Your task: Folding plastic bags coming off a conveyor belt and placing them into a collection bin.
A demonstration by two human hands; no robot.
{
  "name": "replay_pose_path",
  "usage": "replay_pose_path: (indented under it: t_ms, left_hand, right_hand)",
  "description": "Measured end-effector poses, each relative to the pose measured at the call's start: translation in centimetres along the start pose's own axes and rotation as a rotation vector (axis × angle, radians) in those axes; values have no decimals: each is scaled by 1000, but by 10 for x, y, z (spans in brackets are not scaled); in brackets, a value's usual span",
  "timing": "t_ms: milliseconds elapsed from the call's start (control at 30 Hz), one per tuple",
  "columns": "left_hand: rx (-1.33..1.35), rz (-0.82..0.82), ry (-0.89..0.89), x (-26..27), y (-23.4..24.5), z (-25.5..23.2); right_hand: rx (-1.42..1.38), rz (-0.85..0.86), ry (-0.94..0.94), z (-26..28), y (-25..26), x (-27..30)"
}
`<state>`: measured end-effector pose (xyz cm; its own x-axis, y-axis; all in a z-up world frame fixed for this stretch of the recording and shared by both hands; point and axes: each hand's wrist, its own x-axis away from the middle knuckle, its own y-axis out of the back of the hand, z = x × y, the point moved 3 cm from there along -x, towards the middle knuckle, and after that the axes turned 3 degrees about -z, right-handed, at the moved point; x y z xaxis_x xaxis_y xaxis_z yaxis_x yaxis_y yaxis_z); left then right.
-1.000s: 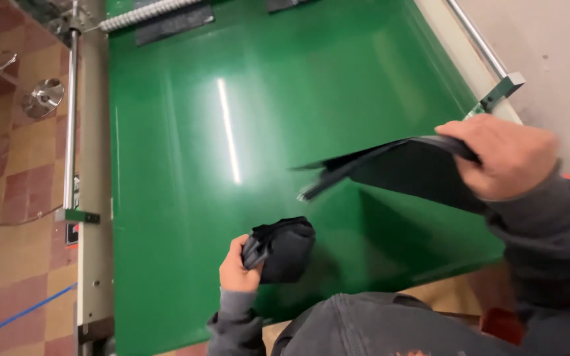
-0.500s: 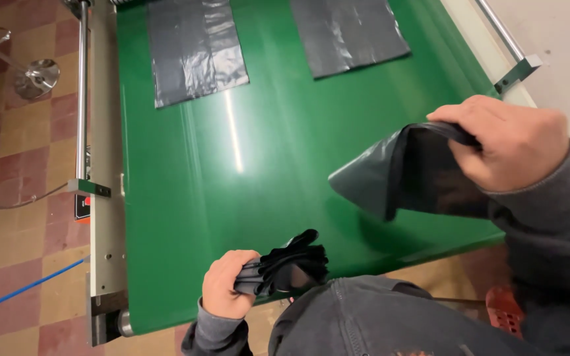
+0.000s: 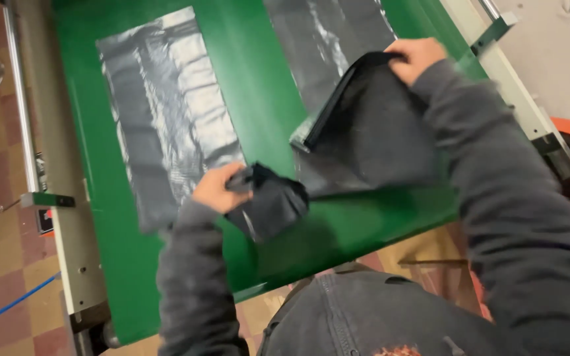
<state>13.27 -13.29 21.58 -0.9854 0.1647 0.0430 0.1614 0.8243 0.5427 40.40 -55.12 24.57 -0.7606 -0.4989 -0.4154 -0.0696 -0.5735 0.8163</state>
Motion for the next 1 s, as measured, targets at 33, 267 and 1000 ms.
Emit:
replay_pose_path:
  t_ms: [33,267,1000]
  left_hand:
    - [2,10,4,-21,-10,29]
    - [-245,115,253,-68,-63,108]
    - [402,-488,159,-55,-253,27]
  right_hand:
    - [-2,4,-10,-17,-21,11]
    - [60,65,-267,-67,-75,77]
    - [109,-129,3,48,-11,282]
